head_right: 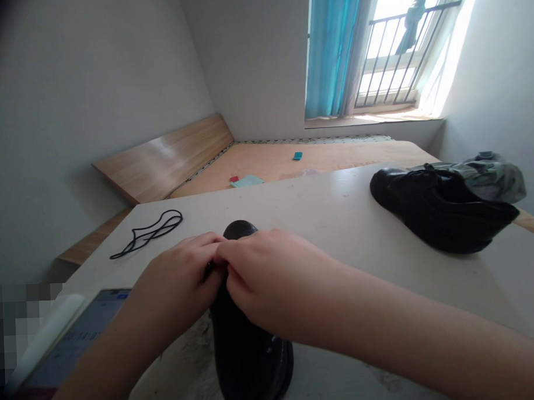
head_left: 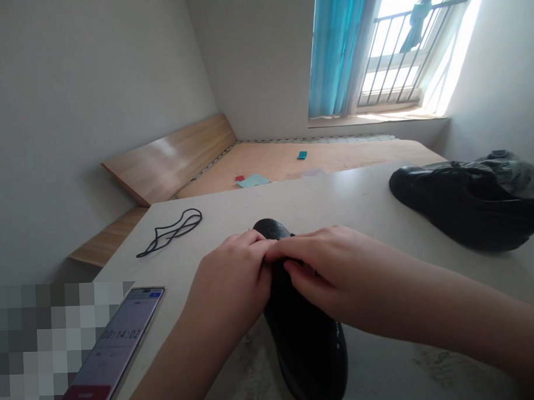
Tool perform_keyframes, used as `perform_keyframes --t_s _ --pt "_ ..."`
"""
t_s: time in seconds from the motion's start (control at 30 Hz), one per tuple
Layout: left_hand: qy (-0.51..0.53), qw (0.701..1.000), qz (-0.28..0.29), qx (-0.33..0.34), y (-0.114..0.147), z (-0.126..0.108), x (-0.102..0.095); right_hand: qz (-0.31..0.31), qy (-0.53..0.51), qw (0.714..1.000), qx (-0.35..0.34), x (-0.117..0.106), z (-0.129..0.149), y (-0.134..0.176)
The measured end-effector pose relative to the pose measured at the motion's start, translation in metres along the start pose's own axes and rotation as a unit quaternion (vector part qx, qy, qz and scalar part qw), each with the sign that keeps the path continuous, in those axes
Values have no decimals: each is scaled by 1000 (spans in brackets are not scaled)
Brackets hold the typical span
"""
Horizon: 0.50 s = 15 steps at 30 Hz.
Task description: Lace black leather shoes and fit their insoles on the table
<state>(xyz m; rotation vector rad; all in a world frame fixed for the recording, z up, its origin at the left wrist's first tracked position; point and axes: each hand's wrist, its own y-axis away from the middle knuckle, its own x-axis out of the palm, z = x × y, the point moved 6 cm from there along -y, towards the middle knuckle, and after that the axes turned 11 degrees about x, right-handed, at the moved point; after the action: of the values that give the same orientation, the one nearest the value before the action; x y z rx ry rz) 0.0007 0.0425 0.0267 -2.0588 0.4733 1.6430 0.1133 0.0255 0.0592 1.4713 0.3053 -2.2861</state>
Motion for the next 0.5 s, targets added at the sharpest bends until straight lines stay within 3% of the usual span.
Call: perform_keyframes --t_s 0.23,0.37,0.5 --pt "87 994 -33 -55 1 21 1 -48 43 998 10 2 -6 -1" --pt "174 985 -6 -11 8 35 13 -51 109 993 -9 8 -6 0" --pt "214 974 56 -38 17 47 20 -49 143 988 -15 11 -9 -4"
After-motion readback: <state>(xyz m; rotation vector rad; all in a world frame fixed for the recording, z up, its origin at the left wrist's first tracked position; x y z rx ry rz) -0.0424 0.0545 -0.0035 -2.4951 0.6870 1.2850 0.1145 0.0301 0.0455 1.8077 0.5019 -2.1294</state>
